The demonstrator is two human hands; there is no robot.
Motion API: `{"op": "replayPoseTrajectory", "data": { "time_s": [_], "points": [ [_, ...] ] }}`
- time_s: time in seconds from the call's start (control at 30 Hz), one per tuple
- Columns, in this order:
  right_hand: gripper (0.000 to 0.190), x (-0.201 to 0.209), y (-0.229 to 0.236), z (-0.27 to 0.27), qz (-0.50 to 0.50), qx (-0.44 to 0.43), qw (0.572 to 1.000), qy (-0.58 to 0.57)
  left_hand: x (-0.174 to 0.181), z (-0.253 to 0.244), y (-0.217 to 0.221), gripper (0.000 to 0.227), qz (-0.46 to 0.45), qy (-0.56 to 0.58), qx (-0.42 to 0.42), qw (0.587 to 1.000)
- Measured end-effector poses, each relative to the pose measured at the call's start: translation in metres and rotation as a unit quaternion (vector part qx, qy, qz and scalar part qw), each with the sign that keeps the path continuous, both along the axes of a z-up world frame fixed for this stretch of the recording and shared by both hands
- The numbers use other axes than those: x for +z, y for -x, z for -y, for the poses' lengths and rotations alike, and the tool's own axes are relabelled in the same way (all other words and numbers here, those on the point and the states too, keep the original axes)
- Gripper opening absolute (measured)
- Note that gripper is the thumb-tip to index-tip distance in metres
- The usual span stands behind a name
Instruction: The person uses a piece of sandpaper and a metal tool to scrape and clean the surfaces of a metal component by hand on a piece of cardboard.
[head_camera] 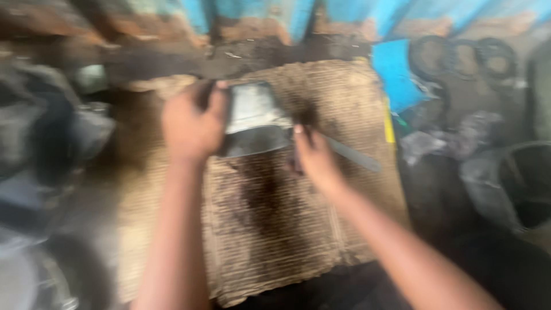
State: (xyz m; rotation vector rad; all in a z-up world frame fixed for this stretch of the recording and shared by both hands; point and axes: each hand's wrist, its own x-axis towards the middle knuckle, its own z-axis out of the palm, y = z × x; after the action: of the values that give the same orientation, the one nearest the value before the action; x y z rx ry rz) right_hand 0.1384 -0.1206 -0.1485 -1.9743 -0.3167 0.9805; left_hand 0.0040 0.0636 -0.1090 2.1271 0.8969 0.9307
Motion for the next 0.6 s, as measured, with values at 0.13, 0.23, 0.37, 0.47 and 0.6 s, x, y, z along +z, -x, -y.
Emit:
{"op": "replayPoseTrajectory", "data": {
  "time_s": [0.13,0.23,0.37,0.47,0.6],
  "points": [
    [0.042,-0.005,-0.005,0.005,-0.043,-0.028,0.990,-0.132,-0.001,0.004,-0.001,0.042,-0.005,0.027,0.008,1.000],
    [0.024,-0.002,-0.020,0.001,-0.121,-0.027,0.980,-0.154,0.000,0.005,-0.003,0.043,-0.025,0.047,0.011,0.999],
    [0.023,-0.004,-0.026,-0.001,-0.092,-0.018,0.987,-0.132,-0.004,0.001,-0.004,0.042,0.005,0.016,-0.004,1.000],
    [0.028,-0.012,-0.030,-0.001,-0.092,-0.017,0.984,-0.149,-0.007,0.001,-0.004,0.042,0.024,0.005,-0.005,1.000],
    [0.036,-0.017,-0.033,0.001,-0.148,-0.015,0.973,-0.174,0.000,0.003,-0.004,0.041,-0.004,0.027,0.007,1.000]
  ]
}}
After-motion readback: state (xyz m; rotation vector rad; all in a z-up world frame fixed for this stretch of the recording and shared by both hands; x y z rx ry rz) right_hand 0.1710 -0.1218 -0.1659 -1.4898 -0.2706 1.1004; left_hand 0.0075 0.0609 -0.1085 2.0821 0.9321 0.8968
